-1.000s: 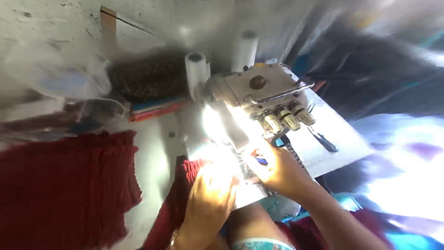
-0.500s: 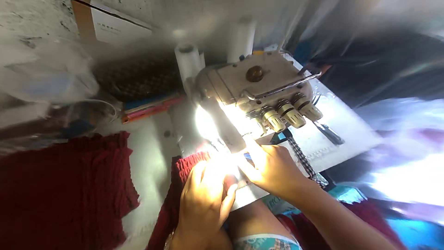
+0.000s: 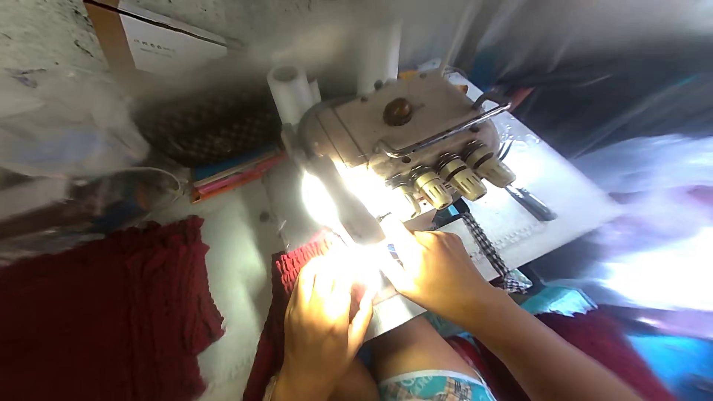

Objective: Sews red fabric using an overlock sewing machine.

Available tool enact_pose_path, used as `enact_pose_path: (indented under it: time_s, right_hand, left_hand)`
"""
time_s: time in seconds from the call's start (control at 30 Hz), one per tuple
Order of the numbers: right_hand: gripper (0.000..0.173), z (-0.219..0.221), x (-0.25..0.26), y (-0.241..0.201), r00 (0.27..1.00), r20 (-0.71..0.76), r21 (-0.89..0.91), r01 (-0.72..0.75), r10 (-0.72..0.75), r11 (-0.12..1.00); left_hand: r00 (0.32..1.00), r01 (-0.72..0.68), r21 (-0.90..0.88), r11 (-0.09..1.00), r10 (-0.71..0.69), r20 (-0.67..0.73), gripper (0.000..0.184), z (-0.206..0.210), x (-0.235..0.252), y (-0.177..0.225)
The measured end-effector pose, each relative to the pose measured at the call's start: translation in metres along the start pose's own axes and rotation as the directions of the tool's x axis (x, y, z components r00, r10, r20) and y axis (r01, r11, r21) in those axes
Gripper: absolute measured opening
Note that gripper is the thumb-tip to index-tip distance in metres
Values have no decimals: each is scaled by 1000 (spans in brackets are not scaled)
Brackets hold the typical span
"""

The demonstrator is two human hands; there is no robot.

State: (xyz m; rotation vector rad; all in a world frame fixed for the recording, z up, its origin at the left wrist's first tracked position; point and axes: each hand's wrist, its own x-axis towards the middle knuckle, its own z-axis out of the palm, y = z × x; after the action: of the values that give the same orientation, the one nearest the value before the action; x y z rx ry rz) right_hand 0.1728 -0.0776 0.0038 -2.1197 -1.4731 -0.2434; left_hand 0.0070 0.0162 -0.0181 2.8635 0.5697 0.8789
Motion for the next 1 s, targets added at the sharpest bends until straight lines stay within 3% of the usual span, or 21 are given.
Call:
enact_pose_path:
  time_s: [0.37,0.47,0.53,0.6,0.63,0.77,0.9,1.0]
  right_hand:
    - [30,1,-5,-1,997,-46,13,-61,62,998]
    - [28,0,-17,2,984,17,190,-177,177,966]
    - [33,10,-36,6,958,82,541,-274,274,796]
    - [15,32,-56,0,921,100,864,-268,375,426]
    - [5,42,-64,-8,889,140,924,-276,437,266]
    - [9,55,-73,-33,803,359,903,-427,475,39]
    - [14,48,-63,-43,715,583,811,-544,387,-215]
    - [11,48,-64,-42,730,573,820,-505,373,-271]
  left_hand:
    - [999,38,28,999,-38,-2,43,3,3,5]
    - [999,38,39,999,-38,7,43,4,3,6]
    - [999,48,14,999,-48,15,43,4,1,7]
    - [997,70,-27,997,-71,-16,45,4,-2,10]
    - [994,88,-46,995,-91,-62,45,4,-5,13]
    - [948,241,53,969,-223,-226,29,4,-20,28]
    - [921,347,100,932,-319,-223,29,4,-27,36]
    - [919,367,81,927,-347,-189,26,-1,-25,35]
